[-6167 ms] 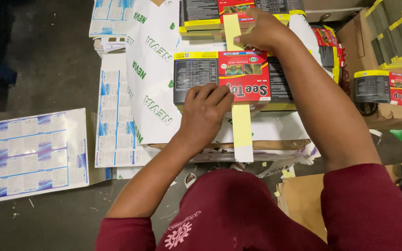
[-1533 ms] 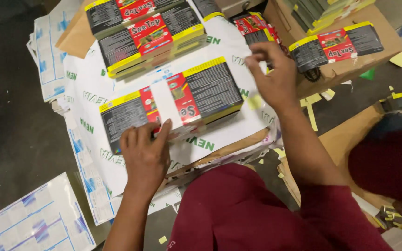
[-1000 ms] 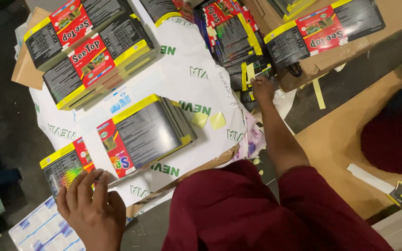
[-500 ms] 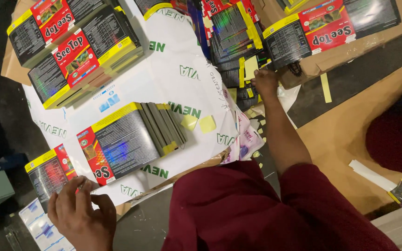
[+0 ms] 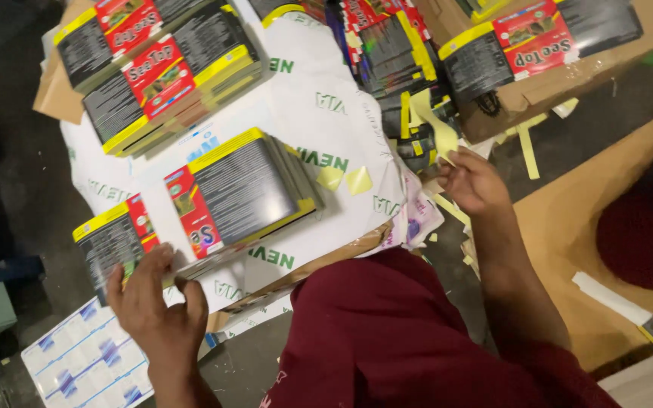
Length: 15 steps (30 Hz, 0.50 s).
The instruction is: Bundling stacks of printed labels using adhesive tape.
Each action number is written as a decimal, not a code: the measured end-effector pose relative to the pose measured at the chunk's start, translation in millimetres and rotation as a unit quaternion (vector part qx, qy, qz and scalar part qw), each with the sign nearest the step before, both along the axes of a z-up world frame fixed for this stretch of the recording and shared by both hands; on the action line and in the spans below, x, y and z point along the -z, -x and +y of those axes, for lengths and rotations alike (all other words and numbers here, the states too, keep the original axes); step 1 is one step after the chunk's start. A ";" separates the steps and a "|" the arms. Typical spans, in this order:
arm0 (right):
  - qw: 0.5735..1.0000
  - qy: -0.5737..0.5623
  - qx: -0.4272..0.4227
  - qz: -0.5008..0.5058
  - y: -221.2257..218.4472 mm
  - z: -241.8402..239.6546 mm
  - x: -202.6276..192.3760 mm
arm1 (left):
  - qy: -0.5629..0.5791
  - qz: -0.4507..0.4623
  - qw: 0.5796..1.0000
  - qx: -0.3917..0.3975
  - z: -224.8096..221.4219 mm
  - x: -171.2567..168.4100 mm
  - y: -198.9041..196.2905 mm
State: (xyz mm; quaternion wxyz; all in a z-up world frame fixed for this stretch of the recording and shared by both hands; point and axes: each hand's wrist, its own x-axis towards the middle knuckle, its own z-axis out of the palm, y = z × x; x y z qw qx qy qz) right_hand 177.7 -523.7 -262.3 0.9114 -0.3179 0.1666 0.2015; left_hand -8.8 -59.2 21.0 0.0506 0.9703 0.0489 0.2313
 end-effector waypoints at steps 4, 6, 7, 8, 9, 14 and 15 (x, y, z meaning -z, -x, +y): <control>0.984 -0.026 0.057 -0.167 73.8 41.1 -121.1 | 0.097 -0.035 0.994 0.037 1.9 -4.4 -1.0; 0.976 0.019 0.066 -0.207 94.5 85.6 -178.1 | 0.096 -0.097 0.988 0.069 -7.7 -6.7 3.3; 0.965 0.066 0.086 -0.240 107.6 106.6 -205.7 | 0.094 -0.150 0.978 0.111 -12.7 -7.2 4.7; 0.964 0.066 0.078 -0.245 117.0 123.5 -213.8 | 0.094 -0.156 0.978 0.103 -20.5 -10.0 11.2; 0.952 0.127 0.024 -0.276 126.9 140.0 -221.5 | 0.177 -0.140 0.965 0.137 -28.4 -12.8 17.3; 0.942 0.183 -0.116 -0.256 151.4 223.9 -239.6 | 0.353 -0.068 0.910 0.205 -37.0 -9.1 44.3; 0.924 0.197 -0.172 -0.281 152.8 234.4 -235.8 | 0.438 -0.018 0.873 0.214 -35.2 -2.4 48.2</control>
